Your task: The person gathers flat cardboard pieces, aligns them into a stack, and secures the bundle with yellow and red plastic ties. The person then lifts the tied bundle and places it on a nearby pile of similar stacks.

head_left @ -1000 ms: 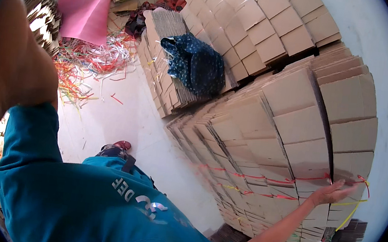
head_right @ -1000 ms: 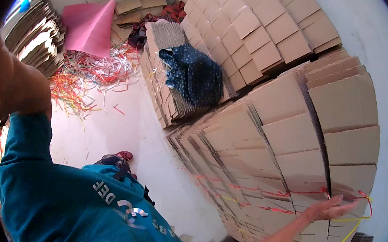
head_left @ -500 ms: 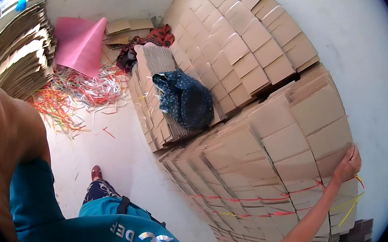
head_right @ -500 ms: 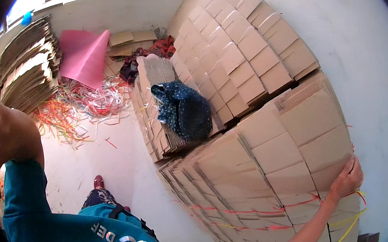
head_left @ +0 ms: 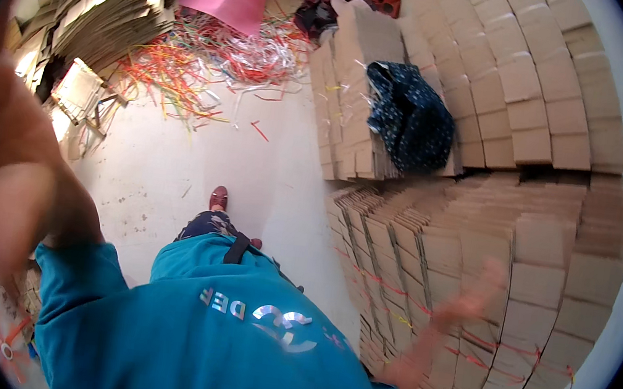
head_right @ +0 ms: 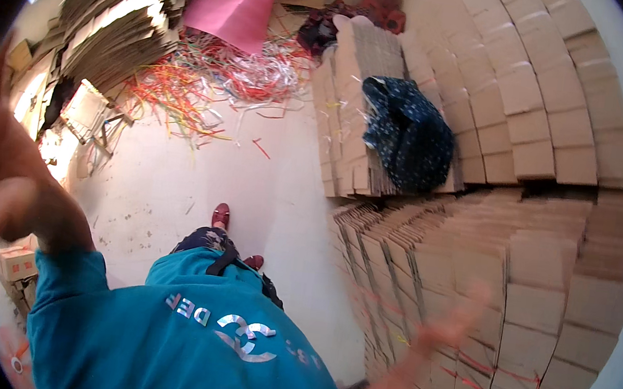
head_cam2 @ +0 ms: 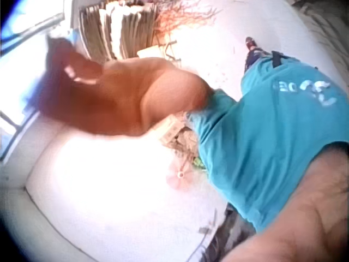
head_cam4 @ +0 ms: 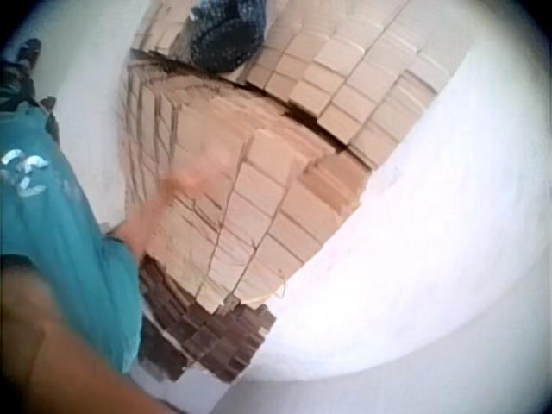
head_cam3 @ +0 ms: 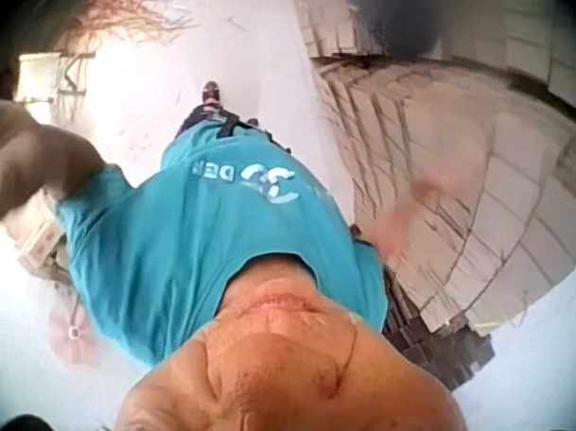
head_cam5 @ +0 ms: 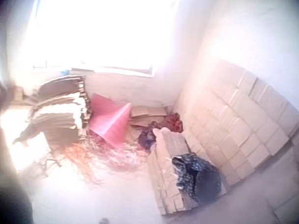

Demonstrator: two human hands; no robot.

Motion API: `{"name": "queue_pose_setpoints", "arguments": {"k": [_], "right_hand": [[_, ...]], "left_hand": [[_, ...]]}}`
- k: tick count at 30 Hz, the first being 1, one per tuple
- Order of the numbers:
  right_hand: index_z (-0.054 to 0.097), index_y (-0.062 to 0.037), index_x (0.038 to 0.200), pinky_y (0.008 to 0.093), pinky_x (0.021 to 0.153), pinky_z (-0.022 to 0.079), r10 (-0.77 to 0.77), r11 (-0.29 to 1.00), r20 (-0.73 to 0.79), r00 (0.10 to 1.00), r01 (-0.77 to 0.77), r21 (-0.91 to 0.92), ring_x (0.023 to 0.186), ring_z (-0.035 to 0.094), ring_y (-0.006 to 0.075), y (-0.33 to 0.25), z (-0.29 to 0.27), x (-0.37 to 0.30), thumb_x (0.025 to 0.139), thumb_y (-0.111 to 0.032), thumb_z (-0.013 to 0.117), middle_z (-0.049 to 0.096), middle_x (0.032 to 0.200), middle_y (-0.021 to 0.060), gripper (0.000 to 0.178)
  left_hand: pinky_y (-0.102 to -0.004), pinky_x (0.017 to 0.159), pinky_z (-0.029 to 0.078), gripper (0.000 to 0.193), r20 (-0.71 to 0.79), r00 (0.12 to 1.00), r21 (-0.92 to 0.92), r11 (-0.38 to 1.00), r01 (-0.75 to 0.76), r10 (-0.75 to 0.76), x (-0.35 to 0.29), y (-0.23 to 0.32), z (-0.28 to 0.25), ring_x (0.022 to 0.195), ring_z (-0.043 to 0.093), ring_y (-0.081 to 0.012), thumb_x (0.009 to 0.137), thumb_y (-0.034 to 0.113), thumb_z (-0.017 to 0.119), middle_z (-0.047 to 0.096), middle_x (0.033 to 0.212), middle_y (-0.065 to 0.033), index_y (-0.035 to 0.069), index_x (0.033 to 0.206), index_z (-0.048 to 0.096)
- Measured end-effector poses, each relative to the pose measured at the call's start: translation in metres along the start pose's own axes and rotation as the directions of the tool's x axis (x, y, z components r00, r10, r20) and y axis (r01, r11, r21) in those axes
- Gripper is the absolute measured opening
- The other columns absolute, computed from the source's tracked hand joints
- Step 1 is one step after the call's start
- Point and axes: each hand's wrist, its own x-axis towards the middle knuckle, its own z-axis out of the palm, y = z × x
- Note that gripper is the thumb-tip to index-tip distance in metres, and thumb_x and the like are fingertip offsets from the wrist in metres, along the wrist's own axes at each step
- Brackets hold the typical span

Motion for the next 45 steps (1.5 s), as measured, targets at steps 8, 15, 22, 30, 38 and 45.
{"name": "queue_pose_setpoints", "arguments": {"k": [8, 15, 22, 30, 38, 45], "right_hand": [[0.057, 0.0017, 0.105, 0.0379, 0.070, 0.050, 0.140, 0.660, 0.989, -0.036, -0.742, -0.121, 0.082, 0.062, 0.0314, -0.115, 0.263, -0.258, 0.086, -0.023, 0.051, 0.063, 0.092, 0.0190, 0.032], [0.054, 0.0022, 0.104, 0.0395, 0.059, 0.056, 0.410, 0.044, 0.856, -0.314, -0.931, -0.362, 0.079, 0.063, 0.0310, -0.102, 0.288, -0.175, 0.089, -0.026, 0.050, 0.061, 0.091, 0.0180, 0.032], [0.055, -0.0021, 0.099, 0.0395, 0.058, 0.055, 0.295, 0.071, 0.943, -0.154, -0.981, -0.183, 0.066, 0.063, 0.0271, -0.103, 0.417, -0.045, 0.088, -0.015, 0.050, 0.061, 0.083, 0.0139, 0.018], [0.057, -0.0043, 0.104, 0.0299, 0.054, 0.053, 0.128, 0.422, 0.980, -0.151, -0.886, -0.192, 0.066, 0.064, 0.0190, -0.225, 0.564, 0.089, 0.088, -0.016, 0.054, 0.062, 0.085, 0.0086, 0.020], [0.056, -0.0022, 0.111, 0.0273, 0.055, 0.052, 0.015, 0.617, 0.998, -0.057, -0.785, -0.054, 0.071, 0.064, 0.0199, -0.407, 0.633, 0.164, 0.087, -0.021, 0.057, 0.062, 0.092, 0.0111, 0.031], [0.063, -0.0023, 0.098, 0.0236, 0.044, 0.045, -0.052, 0.610, 0.975, -0.215, -0.780, -0.139, 0.055, 0.060, 0.0138, -0.550, 0.654, 0.119, 0.081, -0.014, 0.063, 0.060, 0.072, 0.0047, 0.020]], "left_hand": [[-0.0386, 0.078, 0.044, 0.057, 0.545, 0.215, 0.836, 0.544, -0.071, -0.811, -0.141, -0.107, -0.097, 0.087, 0.057, -0.0275, 0.070, 0.014, 0.072, 0.061, 0.094, -0.0117, 0.003, 0.120, 0.047], [-0.0432, 0.067, 0.046, 0.047, 0.495, -0.168, 0.854, 0.442, 0.274, -0.852, -0.264, -0.115, -0.118, 0.082, 0.059, -0.0332, 0.068, 0.017, 0.074, 0.062, 0.081, -0.0146, 0.003, 0.107, 0.050], [-0.0435, 0.073, 0.045, 0.052, 0.515, -0.207, 0.809, 0.391, 0.439, -0.832, -0.258, -0.154, -0.083, 0.087, 0.056, -0.0354, 0.070, 0.014, 0.071, 0.061, 0.093, -0.0167, 0.002, 0.115, 0.048], [-0.0441, 0.073, 0.046, 0.048, 0.213, -0.279, 0.863, 0.046, 0.504, -0.936, -0.277, -0.156, -0.131, 0.086, 0.057, -0.0347, 0.071, 0.011, 0.067, 0.061, 0.090, -0.0167, 0.001, 0.114, 0.049], [-0.0471, 0.074, 0.045, 0.042, 0.222, -0.460, 0.743, -0.157, 0.651, -0.860, -0.329, -0.218, -0.189, 0.088, 0.056, -0.0376, 0.072, 0.013, 0.068, 0.061, 0.090, -0.0189, 0.002, 0.108, 0.050], [-0.0448, 0.079, 0.045, 0.047, 0.103, -0.250, 0.775, -0.080, 0.627, -0.963, -0.356, -0.328, -0.313, 0.091, 0.056, -0.0372, 0.073, 0.010, 0.067, 0.061, 0.096, -0.0184, 0.002, 0.116, 0.049]]}}
